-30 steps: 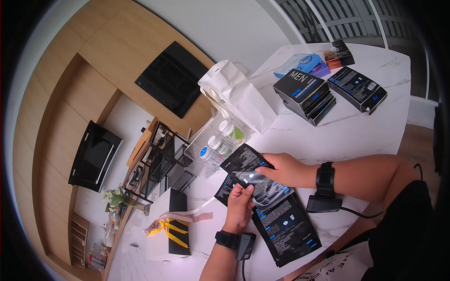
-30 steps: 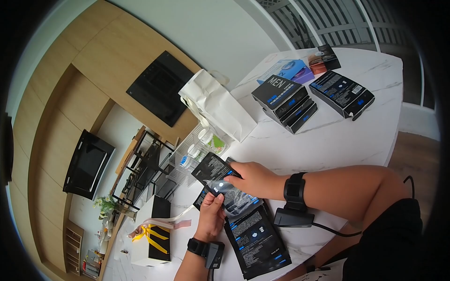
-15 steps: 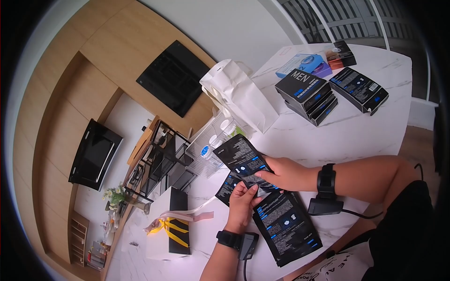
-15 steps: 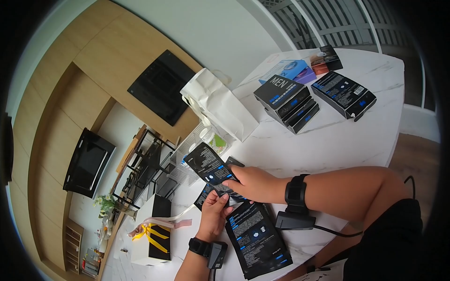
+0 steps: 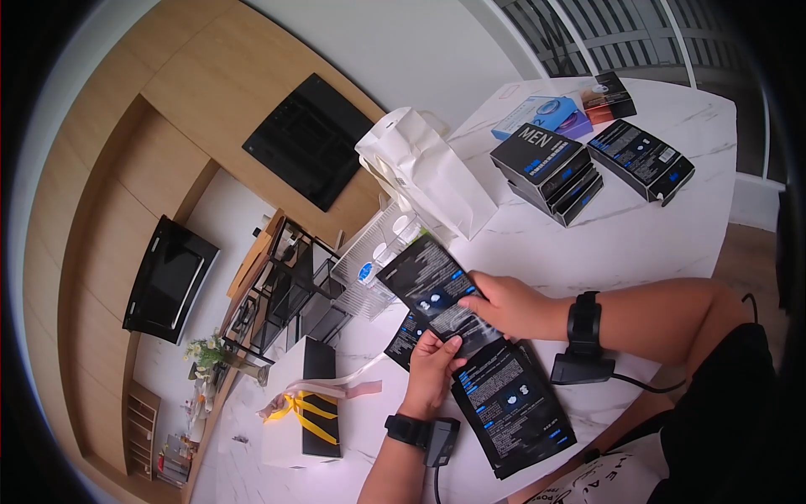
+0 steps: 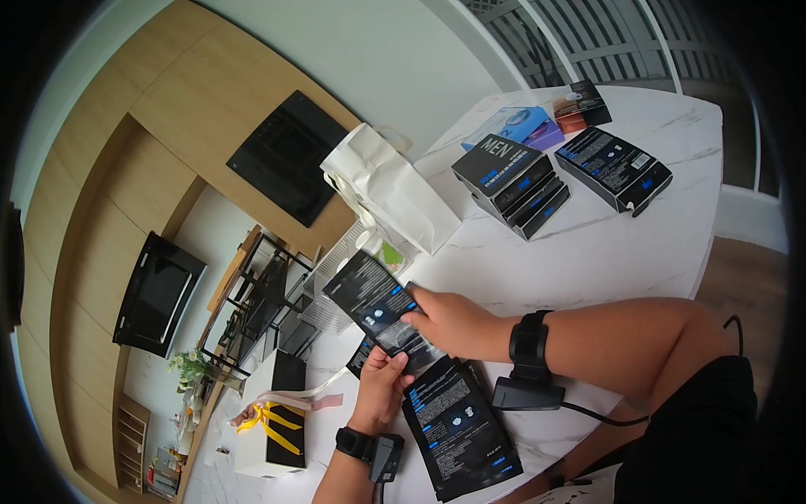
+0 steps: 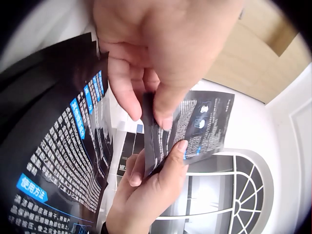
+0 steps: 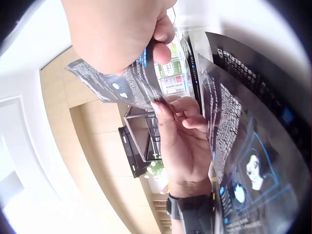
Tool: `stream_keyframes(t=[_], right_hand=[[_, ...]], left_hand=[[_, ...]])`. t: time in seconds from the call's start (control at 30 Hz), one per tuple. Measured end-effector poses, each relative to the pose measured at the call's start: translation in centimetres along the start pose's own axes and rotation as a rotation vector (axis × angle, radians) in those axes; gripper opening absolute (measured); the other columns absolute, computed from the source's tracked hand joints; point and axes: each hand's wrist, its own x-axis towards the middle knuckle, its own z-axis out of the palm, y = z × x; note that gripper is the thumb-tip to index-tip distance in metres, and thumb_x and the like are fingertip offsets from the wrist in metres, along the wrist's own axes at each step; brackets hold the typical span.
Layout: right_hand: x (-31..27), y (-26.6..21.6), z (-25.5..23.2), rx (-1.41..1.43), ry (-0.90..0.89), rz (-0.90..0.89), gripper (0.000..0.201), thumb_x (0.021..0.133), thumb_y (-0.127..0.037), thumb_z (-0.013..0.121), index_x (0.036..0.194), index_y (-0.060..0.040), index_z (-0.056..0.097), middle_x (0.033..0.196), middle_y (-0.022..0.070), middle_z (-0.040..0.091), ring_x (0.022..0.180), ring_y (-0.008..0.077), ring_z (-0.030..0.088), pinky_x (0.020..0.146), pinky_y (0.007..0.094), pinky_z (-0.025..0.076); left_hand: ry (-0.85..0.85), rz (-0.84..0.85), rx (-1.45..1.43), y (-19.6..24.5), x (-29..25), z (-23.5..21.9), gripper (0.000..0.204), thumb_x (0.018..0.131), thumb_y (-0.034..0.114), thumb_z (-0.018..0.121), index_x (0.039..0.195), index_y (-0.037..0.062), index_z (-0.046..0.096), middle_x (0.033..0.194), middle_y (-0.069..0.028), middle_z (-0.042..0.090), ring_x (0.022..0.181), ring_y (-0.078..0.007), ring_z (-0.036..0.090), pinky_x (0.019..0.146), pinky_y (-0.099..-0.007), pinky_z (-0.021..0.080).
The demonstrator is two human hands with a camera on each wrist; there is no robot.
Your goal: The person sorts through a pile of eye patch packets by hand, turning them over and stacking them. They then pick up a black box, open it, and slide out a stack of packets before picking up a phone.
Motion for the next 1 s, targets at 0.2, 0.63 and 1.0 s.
stream_keyframes(t=[0.2, 0.63, 1.0], right_hand=[[0.1, 0.6, 0.2, -0.012, -0.031, -0.038, 0.030, 0.089, -0.023, 0.047, 0.110, -0.0027, 0.040, 0.068, 0.0106, 0.057, 0.045, 0.0169, 0.053, 0.040, 0.0282, 0.043], [0.0, 0.7, 1.0, 0.242, -0.162, -0.080, 0.029, 0.088, -0.025, 0.049, 0.103, -0.0009, 0.045, 0.073, 0.0067, 0.056, 0.049, 0.0113, 0.053, 0.037, 0.0238, 0.043], [1.5, 1.7, 0.1, 0.590, 0.079, -0.090, 0.052, 0.079, -0.009, 0.061, 0.123, -0.0025, 0.034, 0.103, 0.0117, 0.052, 0.094, 0.0122, 0.051, 0.080, 0.0262, 0.044]], left_hand=[[-0.002, -0.015, 0.008, 0.2, 0.0, 0.1, 0.012, 0.084, 0.004, 0.057, 0.095, 0.0060, 0.055, 0.084, -0.0012, 0.061, 0.072, -0.0073, 0.059, 0.059, -0.0190, 0.053], [-0.017, 0.162, -0.160, 0.7, -0.1, -0.2, 0.034, 0.087, 0.021, 0.050, 0.117, 0.0069, 0.042, 0.111, -0.0068, 0.054, 0.103, -0.0186, 0.052, 0.089, -0.0349, 0.043], [-0.035, 0.241, 0.177, 1.8, 0.0, -1.4, 0.044, 0.085, 0.010, 0.053, 0.125, 0.0043, 0.036, 0.105, -0.0054, 0.057, 0.098, -0.0133, 0.053, 0.085, -0.0260, 0.041]])
